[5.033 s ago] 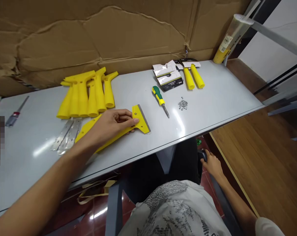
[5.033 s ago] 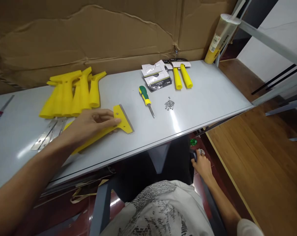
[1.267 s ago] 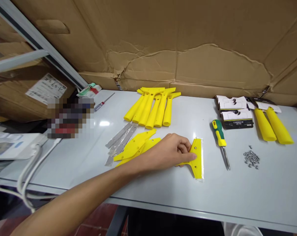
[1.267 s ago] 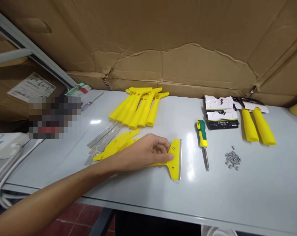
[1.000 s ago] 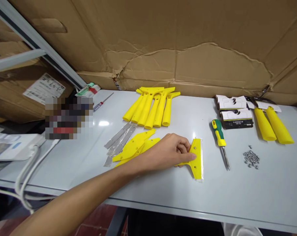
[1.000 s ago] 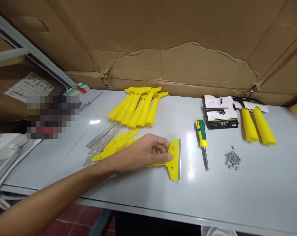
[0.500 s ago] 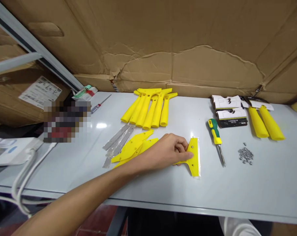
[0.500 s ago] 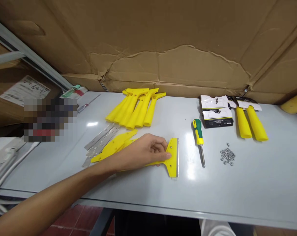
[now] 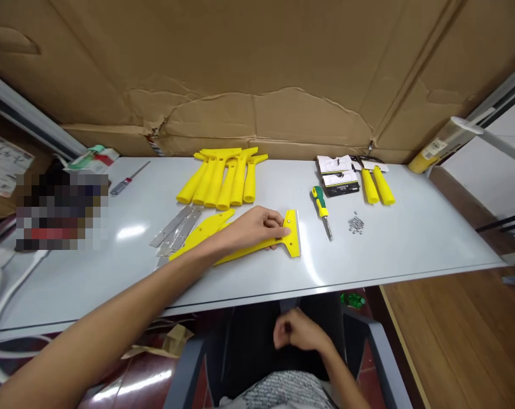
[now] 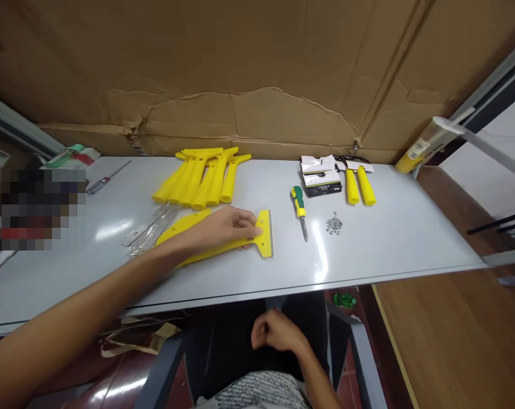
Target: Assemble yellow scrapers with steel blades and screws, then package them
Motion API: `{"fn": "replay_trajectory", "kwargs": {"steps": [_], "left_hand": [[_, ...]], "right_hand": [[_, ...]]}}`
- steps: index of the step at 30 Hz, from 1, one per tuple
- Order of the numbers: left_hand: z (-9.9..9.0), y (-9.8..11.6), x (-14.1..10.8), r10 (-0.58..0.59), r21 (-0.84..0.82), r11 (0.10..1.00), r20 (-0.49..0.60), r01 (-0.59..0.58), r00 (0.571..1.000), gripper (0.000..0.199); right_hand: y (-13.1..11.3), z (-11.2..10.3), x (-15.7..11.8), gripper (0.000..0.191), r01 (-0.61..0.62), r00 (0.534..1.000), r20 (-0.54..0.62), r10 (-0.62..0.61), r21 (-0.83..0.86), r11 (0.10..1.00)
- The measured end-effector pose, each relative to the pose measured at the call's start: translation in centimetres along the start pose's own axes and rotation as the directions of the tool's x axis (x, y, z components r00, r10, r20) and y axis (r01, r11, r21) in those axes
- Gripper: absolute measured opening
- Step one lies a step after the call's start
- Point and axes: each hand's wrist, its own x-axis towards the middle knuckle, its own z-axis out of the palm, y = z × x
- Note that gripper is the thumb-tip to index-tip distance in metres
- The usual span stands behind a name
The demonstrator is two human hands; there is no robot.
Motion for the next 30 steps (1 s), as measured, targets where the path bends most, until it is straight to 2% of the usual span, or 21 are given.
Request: {"fn": "replay_trajectory", "kwargs": {"steps": [2, 3, 4, 5, 6, 7, 8, 9, 10, 13, 14, 15, 16, 17, 20, 21, 22, 23, 26, 28, 30], "left_hand": [[0.1, 0.3, -0.2, -0.001, 0.001, 1.000, -0.015, 0.001, 1.000, 0.042], [0.2, 0.4, -0.4, -0.002, 0.008, 1.000, -0.024, 0.002, 1.000, 0.043], [0.3, 0.6, -0.5, 0.000, 0.019, 1.000, -0.033, 0.001, 0.999, 0.043], [0.3, 0.7, -0.7, 0.004, 0.030, 1.000, -0.041, -0.003, 0.999, 0.043], [0.3, 0.8, -0.8, 0.010, 0.040, 0.999, -0.046, -0.008, 0.999, 0.043], [0.3, 0.9, -0.9, 0.015, 0.047, 0.999, -0.049, -0.012, 0.999, 0.043], [0.3, 0.9, -1.0, 0.017, 0.049, 0.999, -0.051, -0.014, 0.999, 0.042], [0.3, 0.9, -1.0, 0.016, 0.043, 0.999, -0.052, -0.014, 0.999, 0.042], [0.3, 0.8, -1.0, 0.015, 0.032, 0.999, -0.052, -0.013, 0.999, 0.043], [0.2, 0.6, -0.9, 0.018, 0.010, 1.000, -0.047, -0.017, 0.999, 0.044], [0.2, 0.5, -0.9, 0.018, 0.012, 1.000, -0.045, -0.018, 0.999, 0.044], [0.1, 0.5, -0.9, 0.018, 0.014, 1.000, -0.046, -0.017, 0.999, 0.044], [0.1, 0.5, -0.9, 0.013, 0.016, 1.000, -0.046, -0.012, 0.999, 0.044], [0.1, 0.6, -0.9, 0.005, 0.019, 1.000, -0.049, -0.004, 0.999, 0.044], [0.2, 0.7, -0.8, -0.016, 0.020, 1.000, -0.061, 0.017, 0.998, 0.043], [0.2, 0.7, -0.8, -0.020, 0.018, 1.000, -0.061, 0.021, 0.998, 0.043], [0.2, 0.7, -0.7, -0.022, 0.014, 1.000, -0.058, 0.023, 0.998, 0.042], [0.2, 0.6, -0.7, -0.023, 0.007, 1.000, -0.054, 0.023, 0.998, 0.042], [0.2, 0.6, -0.6, -0.026, 0.005, 1.000, -0.037, 0.026, 0.999, 0.042], [0.2, 0.7, -0.6, -0.026, 0.025, 0.999, -0.043, 0.027, 0.999, 0.043], [0.2, 0.8, -0.7, -0.029, 0.046, 0.998, -0.057, 0.031, 0.998, 0.042]], "right_hand": [[-1.8, -1.1, -3.9, 0.028, 0.147, 0.989, 0.009, -0.149, 0.076, 0.986], [-2.9, -2.3, -5.9, 0.024, 0.273, 0.960, -0.091, -0.265, 0.096, 0.957], [-4.0, -3.9, -7.8, 0.015, 0.409, 0.894, -0.238, -0.379, 0.093, 0.908], [-4.9, -6.0, -9.4, 0.010, 0.505, 0.754, -0.470, -0.459, -0.033, 0.863], [-5.7, -8.4, -10.5, 0.014, 0.467, 0.559, -0.683, -0.469, -0.208, 0.860], [-6.2, -11.0, -11.2, 0.013, 0.307, 0.387, -0.808, -0.444, -0.342, 0.888], [-6.5, -13.7, -11.3, 0.009, 0.098, 0.322, -0.853, -0.412, -0.403, 0.910], [-6.6, -16.1, -11.0, 0.011, -0.068, 0.274, -0.867, -0.417, -0.450, 0.890], [-6.5, -18.3, -10.4, 0.014, -0.117, 0.260, -0.869, -0.422, -0.462, 0.879], [-6.1, -22.3, -8.5, 0.019, -0.128, 0.318, -0.839, -0.442, -0.500, 0.857], [-6.0, -22.6, -8.2, 0.021, -0.118, 0.331, -0.830, -0.448, -0.508, 0.853], [-5.9, -22.4, -8.3, 0.023, -0.111, 0.318, -0.830, -0.458, -0.513, 0.851], [-5.9, -21.8, -8.5, 0.025, -0.106, 0.266, -0.839, -0.474, -0.514, 0.851], [-5.7, -20.7, -8.9, 0.025, -0.102, 0.177, -0.851, -0.494, -0.516, 0.851], [-4.8, -14.6, -9.3, 0.015, -0.101, -0.207, -0.803, -0.558, -0.550, 0.829], [-4.2, -11.8, -8.8, 0.019, -0.091, -0.249, -0.772, -0.585, -0.582, 0.808], [-3.6, -8.9, -8.0, 0.035, -0.053, -0.184, -0.749, -0.636, -0.639, 0.767], [-2.8, -6.1, -6.8, 0.046, -0.009, -0.077, -0.714, -0.696, -0.697, 0.717], [0.3, -0.1, -2.5, 0.051, 0.078, 0.235, -0.626, -0.744, -0.751, 0.656], [3.0, 0.6, -0.6, 0.033, 0.023, 0.393, -0.650, -0.651, -0.700, 0.713], [5.8, -0.3, -0.1, 0.031, -0.122, 0.456, -0.746, -0.486, -0.593, 0.796]]}}
